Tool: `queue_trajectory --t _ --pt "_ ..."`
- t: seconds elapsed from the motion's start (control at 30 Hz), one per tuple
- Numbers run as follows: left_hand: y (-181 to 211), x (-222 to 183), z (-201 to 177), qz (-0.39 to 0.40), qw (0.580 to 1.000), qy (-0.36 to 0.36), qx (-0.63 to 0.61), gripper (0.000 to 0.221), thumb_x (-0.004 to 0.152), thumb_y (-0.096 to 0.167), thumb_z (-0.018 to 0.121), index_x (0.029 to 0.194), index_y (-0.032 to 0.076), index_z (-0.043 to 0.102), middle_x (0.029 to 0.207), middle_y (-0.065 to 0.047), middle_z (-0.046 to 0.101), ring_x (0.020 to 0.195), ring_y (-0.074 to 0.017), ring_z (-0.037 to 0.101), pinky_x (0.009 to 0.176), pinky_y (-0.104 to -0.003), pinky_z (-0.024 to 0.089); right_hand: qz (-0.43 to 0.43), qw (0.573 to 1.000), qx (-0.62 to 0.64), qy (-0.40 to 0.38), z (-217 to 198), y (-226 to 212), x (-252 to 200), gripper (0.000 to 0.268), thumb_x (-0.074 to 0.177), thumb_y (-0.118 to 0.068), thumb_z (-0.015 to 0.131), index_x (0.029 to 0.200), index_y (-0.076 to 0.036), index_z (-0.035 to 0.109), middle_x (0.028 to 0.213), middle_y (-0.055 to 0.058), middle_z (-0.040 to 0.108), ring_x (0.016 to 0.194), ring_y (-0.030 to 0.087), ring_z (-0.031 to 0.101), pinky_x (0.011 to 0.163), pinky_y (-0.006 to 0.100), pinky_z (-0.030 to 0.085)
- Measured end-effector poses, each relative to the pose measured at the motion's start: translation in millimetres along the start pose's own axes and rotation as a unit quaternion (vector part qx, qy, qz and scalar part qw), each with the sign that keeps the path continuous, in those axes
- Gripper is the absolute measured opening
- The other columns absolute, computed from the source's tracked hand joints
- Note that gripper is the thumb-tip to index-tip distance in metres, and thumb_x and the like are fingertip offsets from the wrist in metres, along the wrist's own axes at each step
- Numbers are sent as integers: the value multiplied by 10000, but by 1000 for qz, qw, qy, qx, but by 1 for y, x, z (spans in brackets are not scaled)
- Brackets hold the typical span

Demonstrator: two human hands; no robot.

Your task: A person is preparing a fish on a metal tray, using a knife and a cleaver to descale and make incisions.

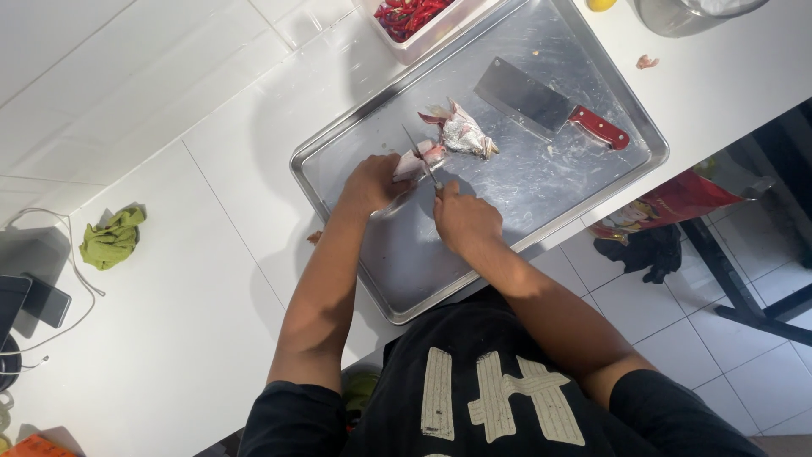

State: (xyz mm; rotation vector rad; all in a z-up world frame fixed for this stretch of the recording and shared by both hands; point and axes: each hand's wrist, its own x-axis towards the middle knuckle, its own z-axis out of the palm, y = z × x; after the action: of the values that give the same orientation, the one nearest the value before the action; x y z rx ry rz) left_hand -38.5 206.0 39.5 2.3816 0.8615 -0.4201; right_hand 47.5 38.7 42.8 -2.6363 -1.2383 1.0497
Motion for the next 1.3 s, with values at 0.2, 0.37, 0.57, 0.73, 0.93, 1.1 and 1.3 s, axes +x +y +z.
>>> queue_trajectory --t 0.2,0.37,0.57,0.73,0.93,1.1,1.3 --pt "1 -2 7 3 1000 -8 27 349 892 300 748 1152 70 707 1046 -183 741 1038 -376 726 921 -454 588 12 1000 -23 -9 22 7 44 495 1050 -337 323 1345 20 498 921 253 727 915 452 737 717 585 581" --pt "-12 5 6 0 1000 -6 -12 372 903 285 730 1164 22 697 1077 -220 736 1061 -422 712 933 -499 577 9 999 -31 23 -4 6 -28 432 1079 -382 325 1182 -23 543 906 262 738 898 435 749 727 512 610" --pt "-16 10 8 1 999 -17 -28 384 899 291 731 1188 42 692 1115 -219 730 1085 -429 698 935 -487 580 15 995 -28 90 26 34 -20 354 1055 -441 399 1054 -119 547 796 208 744 792 370 769 663 439 616" --pt "-16 -14 20 -12 1000 -5 -16 362 899 280 718 1192 71 683 1086 -190 729 1064 -399 711 909 -458 587 16 976 76 204 30 57 -21 296 1081 -375 428 1093 -96 527 781 216 730 740 390 755 648 483 600" --pt "-23 -52 56 134 971 180 86 517 814 212 773 1281 43 632 1100 -190 732 1055 -343 721 821 -415 618 0 939 -125 319 30 87 -12 344 946 -314 699 1159 -48 651 982 124 629 889 290 694 698 362 560" --pt "-11 -66 69 249 880 349 207 487 803 147 791 1252 34 636 1087 -156 730 1028 -278 727 803 -306 622 -49 896 438 46 -40 28 -34 844 906 -535 730 1498 -24 411 1355 341 510 1266 474 565 951 492 560" --pt "-8 -79 72 287 875 348 174 469 844 161 722 1269 41 563 1068 -134 693 1038 -264 709 847 -285 609 -79 848 525 -8 -28 50 -16 308 915 -178 740 1135 26 673 905 156 705 806 216 745 587 287 599"
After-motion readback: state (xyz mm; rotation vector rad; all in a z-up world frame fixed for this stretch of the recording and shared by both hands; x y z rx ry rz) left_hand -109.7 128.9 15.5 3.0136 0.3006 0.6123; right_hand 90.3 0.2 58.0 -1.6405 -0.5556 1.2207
